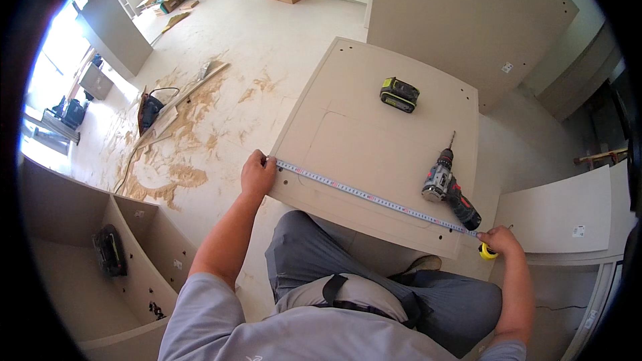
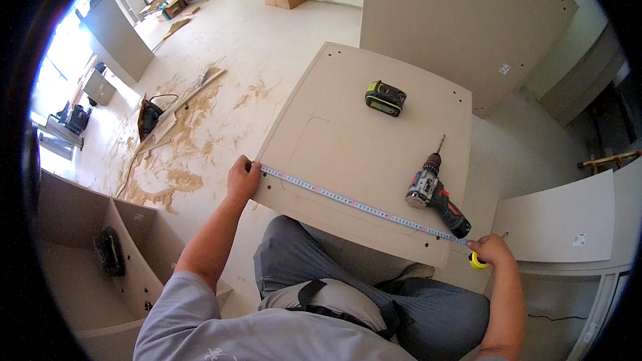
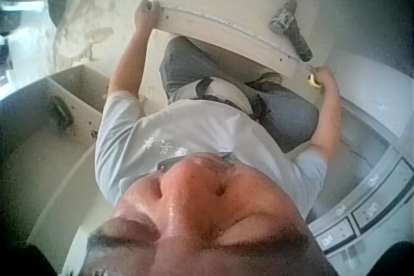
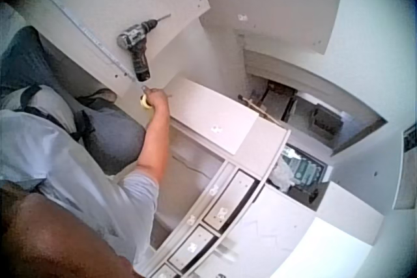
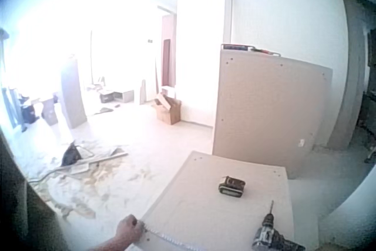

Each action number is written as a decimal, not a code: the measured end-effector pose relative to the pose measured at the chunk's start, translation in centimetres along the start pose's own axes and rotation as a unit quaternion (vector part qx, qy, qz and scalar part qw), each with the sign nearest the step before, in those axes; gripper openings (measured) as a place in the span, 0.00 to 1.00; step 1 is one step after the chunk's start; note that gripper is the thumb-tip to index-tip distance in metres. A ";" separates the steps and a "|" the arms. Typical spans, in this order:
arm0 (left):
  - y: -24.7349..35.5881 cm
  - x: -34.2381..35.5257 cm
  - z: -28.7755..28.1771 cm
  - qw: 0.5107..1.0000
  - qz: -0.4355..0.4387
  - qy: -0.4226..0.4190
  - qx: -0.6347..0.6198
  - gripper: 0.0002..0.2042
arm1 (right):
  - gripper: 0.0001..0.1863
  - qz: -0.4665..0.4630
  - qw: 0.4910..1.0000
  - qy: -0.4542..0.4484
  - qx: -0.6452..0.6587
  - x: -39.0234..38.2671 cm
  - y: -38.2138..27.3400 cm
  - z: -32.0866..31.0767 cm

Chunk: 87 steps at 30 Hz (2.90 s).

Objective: The person measures a wooden board with a tape measure, drills a hole with a power drill, and then cuts a rectangular opening in the board using a jigsaw while sitting on the floor.

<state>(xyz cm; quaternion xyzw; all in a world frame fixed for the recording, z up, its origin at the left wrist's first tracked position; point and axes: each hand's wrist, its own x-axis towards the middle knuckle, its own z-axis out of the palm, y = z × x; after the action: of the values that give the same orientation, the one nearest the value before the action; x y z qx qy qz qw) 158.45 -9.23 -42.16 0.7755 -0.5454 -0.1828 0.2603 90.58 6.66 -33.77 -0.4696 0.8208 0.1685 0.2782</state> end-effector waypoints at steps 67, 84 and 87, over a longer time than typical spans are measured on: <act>72.2 -36.6 -11.9 0.549 0.265 -0.762 -0.221 0.53 | 0.14 -0.076 0.796 0.024 0.600 -38.7 15.2 -34.0; 87.1 -22.0 -6.5 0.663 0.431 -0.612 -0.031 0.29 | 0.11 -0.111 0.652 0.122 0.740 -29.4 23.1 -53.4; 89.2 -16.5 -2.7 0.666 0.359 -0.654 0.015 0.31 | 0.13 -0.094 0.624 0.180 0.755 -23.1 24.4 -57.7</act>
<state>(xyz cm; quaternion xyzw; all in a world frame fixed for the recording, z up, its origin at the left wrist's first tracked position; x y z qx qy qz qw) 87.40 -17.21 13.76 0.2056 -0.8144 -0.5270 -0.1294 61.61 3.44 26.29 -0.1902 0.6449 -0.6251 0.3963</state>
